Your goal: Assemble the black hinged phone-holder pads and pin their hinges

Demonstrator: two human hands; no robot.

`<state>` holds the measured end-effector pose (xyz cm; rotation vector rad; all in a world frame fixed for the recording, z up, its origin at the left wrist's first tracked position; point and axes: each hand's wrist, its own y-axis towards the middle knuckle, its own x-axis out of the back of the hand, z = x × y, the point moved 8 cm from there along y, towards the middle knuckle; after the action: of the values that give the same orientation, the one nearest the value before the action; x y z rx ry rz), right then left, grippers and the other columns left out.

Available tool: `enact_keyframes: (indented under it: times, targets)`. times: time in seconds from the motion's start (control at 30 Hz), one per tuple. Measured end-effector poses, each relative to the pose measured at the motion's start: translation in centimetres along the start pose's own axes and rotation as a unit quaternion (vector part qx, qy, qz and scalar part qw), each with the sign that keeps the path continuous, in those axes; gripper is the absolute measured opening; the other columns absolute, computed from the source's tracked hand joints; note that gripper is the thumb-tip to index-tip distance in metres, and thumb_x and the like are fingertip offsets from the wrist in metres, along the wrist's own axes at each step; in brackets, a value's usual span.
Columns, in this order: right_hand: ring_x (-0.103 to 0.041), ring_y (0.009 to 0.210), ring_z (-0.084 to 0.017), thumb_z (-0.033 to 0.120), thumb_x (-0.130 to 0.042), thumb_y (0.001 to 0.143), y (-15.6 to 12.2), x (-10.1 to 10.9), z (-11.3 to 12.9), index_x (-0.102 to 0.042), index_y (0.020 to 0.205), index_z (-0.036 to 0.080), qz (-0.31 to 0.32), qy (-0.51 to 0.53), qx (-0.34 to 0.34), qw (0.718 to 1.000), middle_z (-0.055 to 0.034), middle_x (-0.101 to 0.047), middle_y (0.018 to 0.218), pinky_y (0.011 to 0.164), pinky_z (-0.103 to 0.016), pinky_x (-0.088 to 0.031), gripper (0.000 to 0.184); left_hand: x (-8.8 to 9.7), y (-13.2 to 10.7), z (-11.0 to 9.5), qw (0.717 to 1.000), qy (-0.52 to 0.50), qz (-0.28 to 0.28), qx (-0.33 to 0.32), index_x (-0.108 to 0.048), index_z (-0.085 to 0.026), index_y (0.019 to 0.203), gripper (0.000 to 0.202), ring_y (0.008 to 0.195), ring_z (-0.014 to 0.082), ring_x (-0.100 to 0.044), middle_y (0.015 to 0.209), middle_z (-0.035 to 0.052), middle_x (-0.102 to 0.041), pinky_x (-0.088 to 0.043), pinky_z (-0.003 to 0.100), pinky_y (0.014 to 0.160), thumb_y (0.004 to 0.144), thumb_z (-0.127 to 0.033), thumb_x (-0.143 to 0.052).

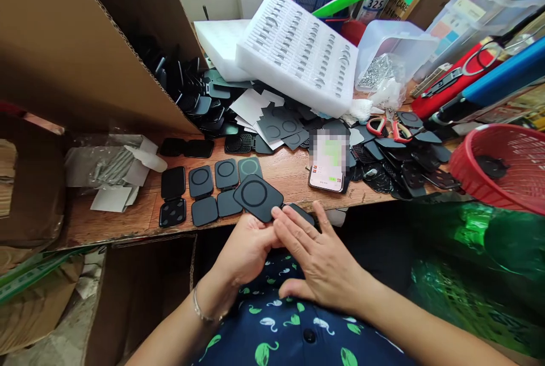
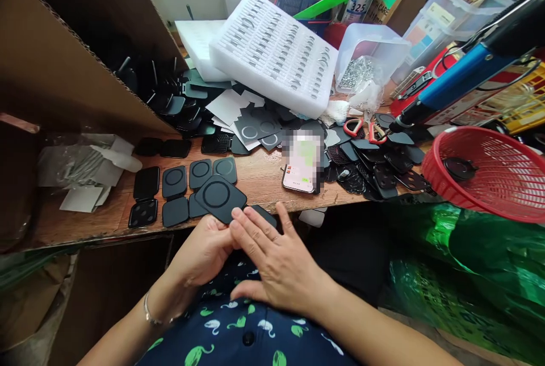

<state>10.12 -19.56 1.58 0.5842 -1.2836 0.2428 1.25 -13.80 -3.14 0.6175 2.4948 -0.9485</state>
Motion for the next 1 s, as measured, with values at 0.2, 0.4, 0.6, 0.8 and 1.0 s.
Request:
enact_keyframes:
  times: [0.2, 0.4, 0.6, 0.8, 1.0]
  targets:
    - [-0.028, 0.153, -0.029, 0.069, -0.024, 0.099, -1.2, -0.1, -1.9, -0.01, 0.163, 0.013, 0.036, 0.017, -0.04, 0.998, -0.018, -0.029, 0.164, 0.125, -0.056, 0.003, 0.087, 0.9, -1.2, 0.6, 0.999, -0.002, -0.038, 0.0, -0.074, -0.014, 0.072, 0.03, 0.058, 0.01, -0.055, 0.061, -0.0011, -0.065, -0.047, 0.022, 0.061, 0.053, -0.027, -0.093]
    - [-0.032, 0.151, -0.031, 0.055, -0.048, 0.099, -1.0, -0.8, -3.1, -0.017, 0.163, 0.025, -0.023, 0.128, -0.133, 0.983, -0.0111, -0.034, 0.163, 0.125, -0.06, -0.013, 0.077, 0.6, -1.1, 0.7, 0.999, -0.042, -0.011, -0.012, -0.074, -0.014, 0.075, 0.038, 0.057, 0.0104, -0.056, 0.064, -0.0003, -0.066, -0.048, 0.023, 0.061, 0.05, -0.032, -0.095]
    - [-0.064, 0.124, -0.035, 0.048, -0.072, 0.087, -1.6, -5.3, -3.2, -0.066, 0.135, 0.024, -0.063, 0.605, -0.383, 0.695, -0.0123, -0.069, 0.132, 0.102, -0.05, -0.056, 0.054, 0.9, -0.5, 0.5, 0.989, -0.114, -0.014, -0.088, -0.072, -0.015, 0.094, 0.045, 0.074, 0.0168, -0.068, 0.088, 0.007, -0.075, -0.052, 0.026, 0.07, 0.061, -0.037, -0.093]
    - [-0.073, 0.105, -0.03, 0.041, -0.076, 0.085, -1.2, -3.5, -6.3, -0.078, 0.108, 0.025, -0.245, 0.605, -0.435, 0.62, -0.007, -0.077, 0.115, 0.09, -0.045, -0.063, 0.028, 2.4, -1.2, -0.4, 0.995, 0.002, -0.029, -0.098, -0.073, -0.015, 0.098, 0.039, 0.098, 0.0211, -0.069, 0.1, 0.0099, -0.076, -0.052, 0.03, 0.089, 0.069, -0.037, -0.089]
    - [-0.072, 0.106, -0.027, 0.043, -0.076, 0.083, -0.3, -4.1, -8.5, -0.076, 0.1, 0.025, -0.238, 0.65, -0.47, 0.549, -0.0067, -0.075, 0.117, 0.09, -0.049, -0.063, 0.025, 8.9, -4.8, -5.3, 0.95, 0.21, -0.137, -0.187, -0.077, -0.016, 0.094, 0.021, 0.091, 0.0212, -0.071, 0.094, 0.0092, -0.078, -0.053, 0.029, 0.088, 0.087, -0.036, -0.072]
